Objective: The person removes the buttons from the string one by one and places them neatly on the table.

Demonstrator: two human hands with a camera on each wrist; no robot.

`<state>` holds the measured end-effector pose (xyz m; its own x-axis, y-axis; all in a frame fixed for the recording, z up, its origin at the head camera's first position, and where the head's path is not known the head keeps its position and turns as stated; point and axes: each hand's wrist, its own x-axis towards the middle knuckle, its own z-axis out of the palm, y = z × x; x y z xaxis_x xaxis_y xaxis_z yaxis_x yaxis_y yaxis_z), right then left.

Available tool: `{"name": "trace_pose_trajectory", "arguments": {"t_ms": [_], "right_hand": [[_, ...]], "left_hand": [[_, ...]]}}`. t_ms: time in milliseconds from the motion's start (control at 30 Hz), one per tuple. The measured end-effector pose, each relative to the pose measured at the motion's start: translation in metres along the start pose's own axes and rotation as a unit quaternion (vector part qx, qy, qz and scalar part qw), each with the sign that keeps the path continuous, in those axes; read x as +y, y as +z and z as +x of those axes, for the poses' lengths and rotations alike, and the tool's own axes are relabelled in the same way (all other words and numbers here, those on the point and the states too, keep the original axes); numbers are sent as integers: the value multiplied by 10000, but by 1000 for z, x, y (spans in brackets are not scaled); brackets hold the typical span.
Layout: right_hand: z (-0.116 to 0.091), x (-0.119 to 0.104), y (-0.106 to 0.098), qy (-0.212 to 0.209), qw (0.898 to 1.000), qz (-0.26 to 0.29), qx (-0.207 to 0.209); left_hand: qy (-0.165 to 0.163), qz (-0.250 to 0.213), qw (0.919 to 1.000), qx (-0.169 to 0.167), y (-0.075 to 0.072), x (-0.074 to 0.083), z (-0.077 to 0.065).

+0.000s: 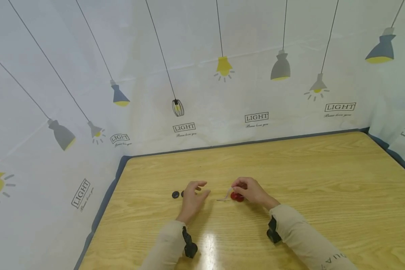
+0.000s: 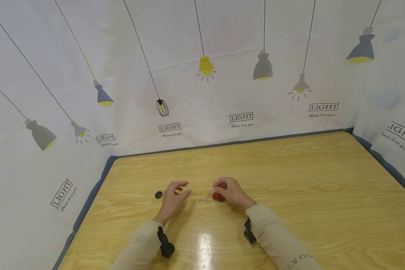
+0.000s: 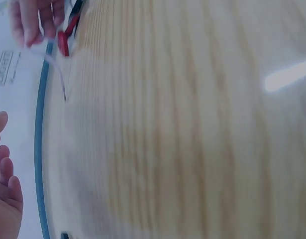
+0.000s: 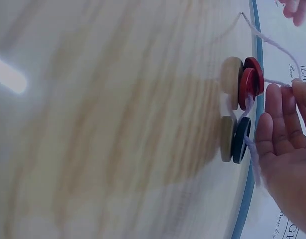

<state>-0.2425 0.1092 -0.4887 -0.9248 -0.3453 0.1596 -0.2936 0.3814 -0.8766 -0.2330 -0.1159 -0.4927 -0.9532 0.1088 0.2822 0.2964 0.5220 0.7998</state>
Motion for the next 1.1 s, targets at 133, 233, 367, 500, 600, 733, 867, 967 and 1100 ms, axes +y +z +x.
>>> {"name": "trace_pose_trajectory", "arguments": {"t_ms": [133, 233, 367, 500, 600, 733, 867, 967, 1100], "right_hand": [[3, 6, 1, -17, 10000, -63, 51], [4, 7, 1, -21, 9999, -101, 84], [4, 8, 2, 27, 9998, -141, 126], [5, 9, 3, 18, 9999, -90, 94], [5, 9, 3, 42, 10000, -16, 57], [5, 8, 4, 38, 10000, 42, 43], [4, 5, 5, -21, 10000, 45, 35], [4, 3, 6, 5, 10000, 11, 79], [3, 3, 6, 66, 9999, -9, 132]], "left_hand": [[179, -53, 9997, -141, 14, 8, 0], [228, -130, 9994, -246, 24, 12, 0], [146, -278, 9978, -581, 35, 16, -1], [-32, -537, 9946, -887, 45, 19, -1], [-131, -727, 9925, -972, 52, 19, -1], [-266, -722, 9919, -1006, 57, 20, -2], [-363, -754, 9917, -981, 59, 20, -2], [-417, -778, 9921, -896, 61, 21, -2], [-527, -872, 9923, -698, 63, 21, -2]]}}
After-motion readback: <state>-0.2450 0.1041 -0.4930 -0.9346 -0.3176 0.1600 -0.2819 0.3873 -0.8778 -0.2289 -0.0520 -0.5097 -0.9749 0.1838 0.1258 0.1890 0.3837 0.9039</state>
